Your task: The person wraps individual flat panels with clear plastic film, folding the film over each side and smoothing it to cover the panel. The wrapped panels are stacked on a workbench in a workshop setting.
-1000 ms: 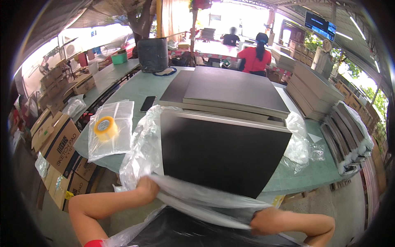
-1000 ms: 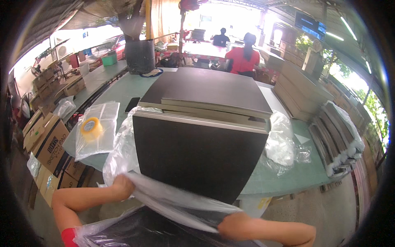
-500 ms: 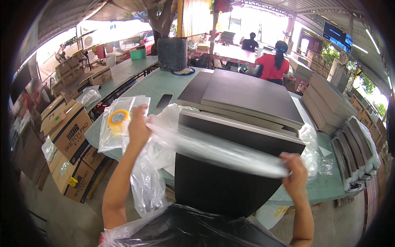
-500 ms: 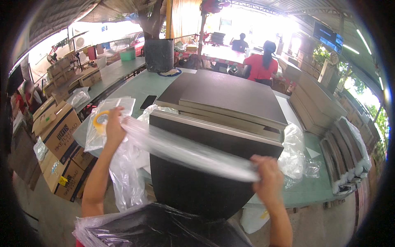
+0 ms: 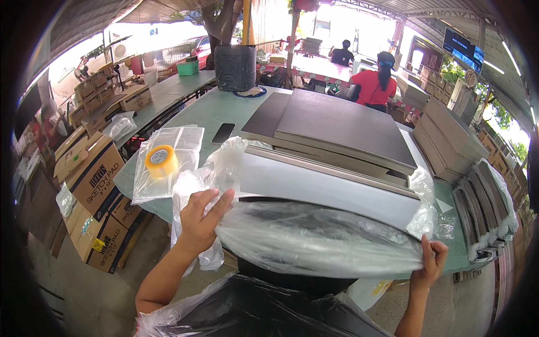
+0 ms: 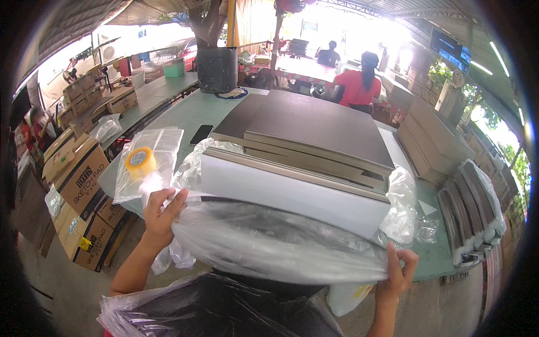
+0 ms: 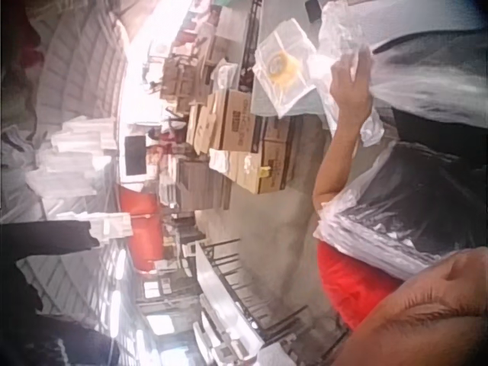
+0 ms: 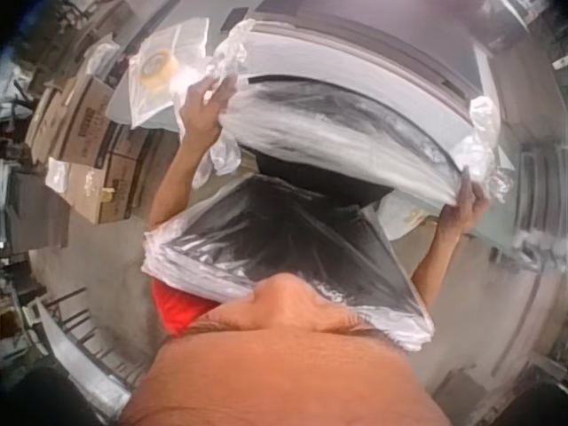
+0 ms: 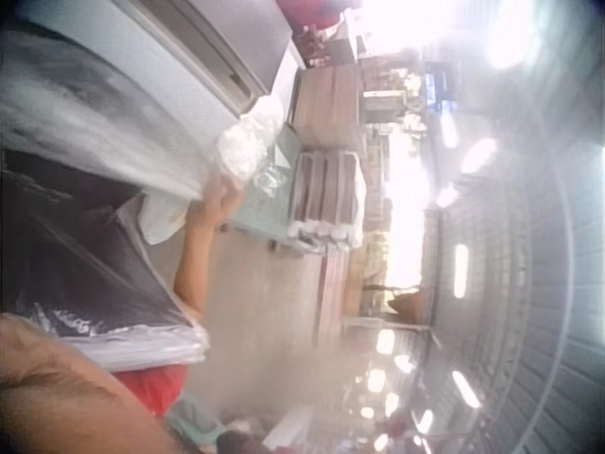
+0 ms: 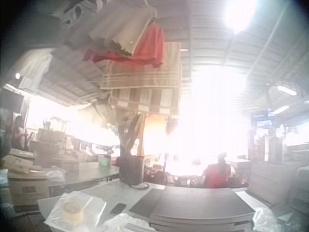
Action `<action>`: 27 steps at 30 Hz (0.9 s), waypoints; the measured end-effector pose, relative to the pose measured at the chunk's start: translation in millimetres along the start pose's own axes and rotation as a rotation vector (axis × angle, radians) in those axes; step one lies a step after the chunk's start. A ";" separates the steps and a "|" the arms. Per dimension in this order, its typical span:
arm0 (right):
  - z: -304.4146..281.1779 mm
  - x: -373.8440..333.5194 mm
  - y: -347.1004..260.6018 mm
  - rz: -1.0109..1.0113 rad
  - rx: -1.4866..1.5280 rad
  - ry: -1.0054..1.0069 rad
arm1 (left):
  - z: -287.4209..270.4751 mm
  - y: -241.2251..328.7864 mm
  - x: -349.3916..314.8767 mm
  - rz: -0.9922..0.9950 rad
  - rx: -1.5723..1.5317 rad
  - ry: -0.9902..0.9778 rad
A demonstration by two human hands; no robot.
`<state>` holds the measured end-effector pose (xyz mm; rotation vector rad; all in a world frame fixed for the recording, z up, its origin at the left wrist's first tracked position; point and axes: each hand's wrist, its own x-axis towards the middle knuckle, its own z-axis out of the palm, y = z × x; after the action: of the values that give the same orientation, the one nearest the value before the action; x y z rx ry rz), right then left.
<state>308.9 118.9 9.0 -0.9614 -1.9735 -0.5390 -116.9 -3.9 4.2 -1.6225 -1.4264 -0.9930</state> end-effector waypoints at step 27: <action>173.0 -286.7 21.5 1.352 0.731 -1.387 | 57.5 -4.4 -254.8 -0.643 -0.615 -1.698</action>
<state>335.6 126.3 -325.4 -1.9925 -1.5644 1.8556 -137.3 -57.5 -250.7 -2.7282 -3.0624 -0.0569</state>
